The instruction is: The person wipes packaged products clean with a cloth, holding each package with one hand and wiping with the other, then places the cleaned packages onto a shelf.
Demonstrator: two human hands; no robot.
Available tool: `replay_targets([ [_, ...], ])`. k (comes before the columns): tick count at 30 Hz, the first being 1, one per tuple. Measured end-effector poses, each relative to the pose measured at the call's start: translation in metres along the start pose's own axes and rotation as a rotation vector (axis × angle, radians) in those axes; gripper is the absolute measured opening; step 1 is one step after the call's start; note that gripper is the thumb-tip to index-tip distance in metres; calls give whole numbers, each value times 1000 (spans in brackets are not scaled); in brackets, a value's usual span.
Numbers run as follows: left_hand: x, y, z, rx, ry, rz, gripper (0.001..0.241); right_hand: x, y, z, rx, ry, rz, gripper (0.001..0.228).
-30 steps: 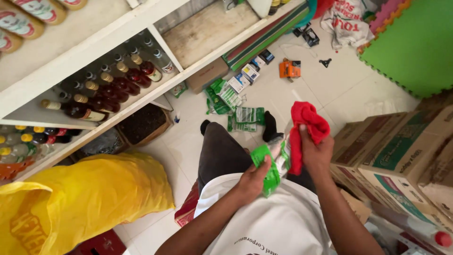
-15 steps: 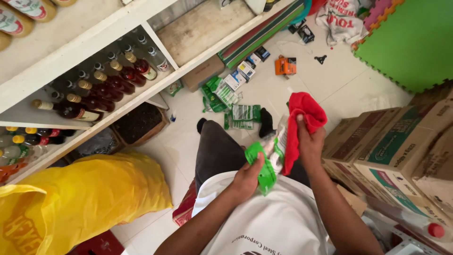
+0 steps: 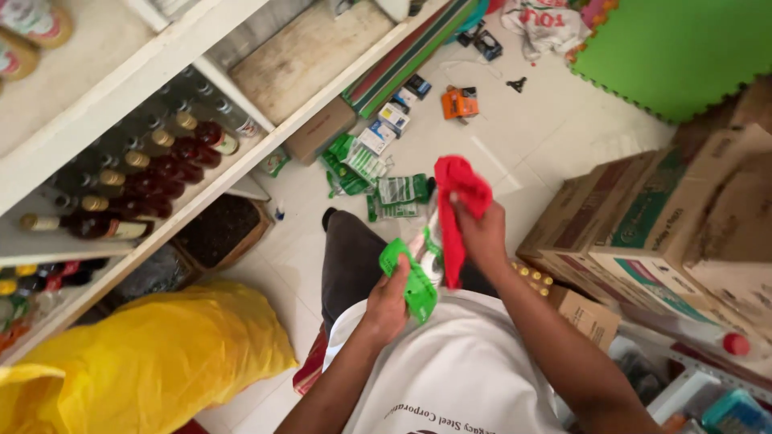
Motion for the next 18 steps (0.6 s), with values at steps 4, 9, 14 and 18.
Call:
replay_targets([
  [4,-36,1,-51,-71,-4,103,67,-38,0,4,-63,-111,-230,25],
  [9,-44,-3,-28,-49,4,-26,60,94,30,-21,48,60,179,25],
  [14,-78,3,-60,7,-9,-20,62,61,15,-18,14,248,402,29],
  [18,-79,6,-56,2,-15,-37,66,-37,-22,-13,23,-92,-69,26],
])
Point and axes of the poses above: each hand's wrist, its own y-axis away from the middle knuckle, its own z-axis out of the back of the hand, x = y × z, the point moved 5 cm from there along -y, towards the middle knuckle, and after that the axes turned 15 degrees about x, right-handed, at the moved point
